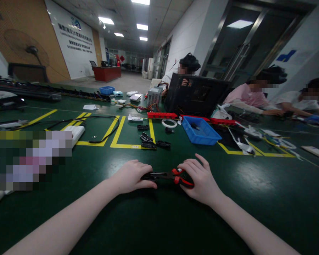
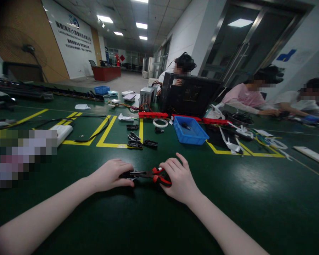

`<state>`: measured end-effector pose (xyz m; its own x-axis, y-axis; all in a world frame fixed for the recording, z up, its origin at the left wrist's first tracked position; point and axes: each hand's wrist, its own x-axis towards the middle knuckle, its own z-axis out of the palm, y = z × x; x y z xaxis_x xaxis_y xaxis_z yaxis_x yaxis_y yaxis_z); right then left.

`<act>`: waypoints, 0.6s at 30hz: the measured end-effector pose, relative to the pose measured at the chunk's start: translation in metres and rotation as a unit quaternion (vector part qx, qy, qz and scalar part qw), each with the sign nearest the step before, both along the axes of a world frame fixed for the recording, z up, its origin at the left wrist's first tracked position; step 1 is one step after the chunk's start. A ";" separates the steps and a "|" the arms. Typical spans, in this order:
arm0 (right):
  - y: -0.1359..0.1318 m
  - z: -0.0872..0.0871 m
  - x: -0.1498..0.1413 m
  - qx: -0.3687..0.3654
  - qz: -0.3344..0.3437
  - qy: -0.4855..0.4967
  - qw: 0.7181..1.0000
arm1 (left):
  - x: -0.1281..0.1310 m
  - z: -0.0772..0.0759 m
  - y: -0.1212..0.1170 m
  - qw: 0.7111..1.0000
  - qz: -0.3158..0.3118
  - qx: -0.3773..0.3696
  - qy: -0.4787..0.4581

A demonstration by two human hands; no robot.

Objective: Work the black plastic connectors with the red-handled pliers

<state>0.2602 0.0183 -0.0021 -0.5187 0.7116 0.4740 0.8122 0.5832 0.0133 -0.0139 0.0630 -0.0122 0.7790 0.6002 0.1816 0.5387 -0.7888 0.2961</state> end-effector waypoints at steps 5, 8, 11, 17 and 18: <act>0.001 0.000 0.000 -0.003 0.002 0.005 1.000 | 0.000 0.000 0.000 1.000 0.001 -0.005 0.001; 0.001 -0.001 0.001 -0.012 0.006 0.015 1.000 | 0.000 0.001 0.000 1.000 -0.002 -0.006 0.007; 0.001 -0.001 0.002 -0.014 0.010 0.026 1.000 | 0.000 0.002 0.000 1.000 -0.008 -0.009 0.009; 0.003 -0.003 0.005 -0.018 0.007 0.029 0.999 | 0.000 0.003 0.000 1.000 -0.016 -0.014 0.002; 0.003 -0.003 0.005 -0.018 0.009 0.030 0.999 | 0.000 0.003 0.000 1.000 -0.017 -0.015 0.002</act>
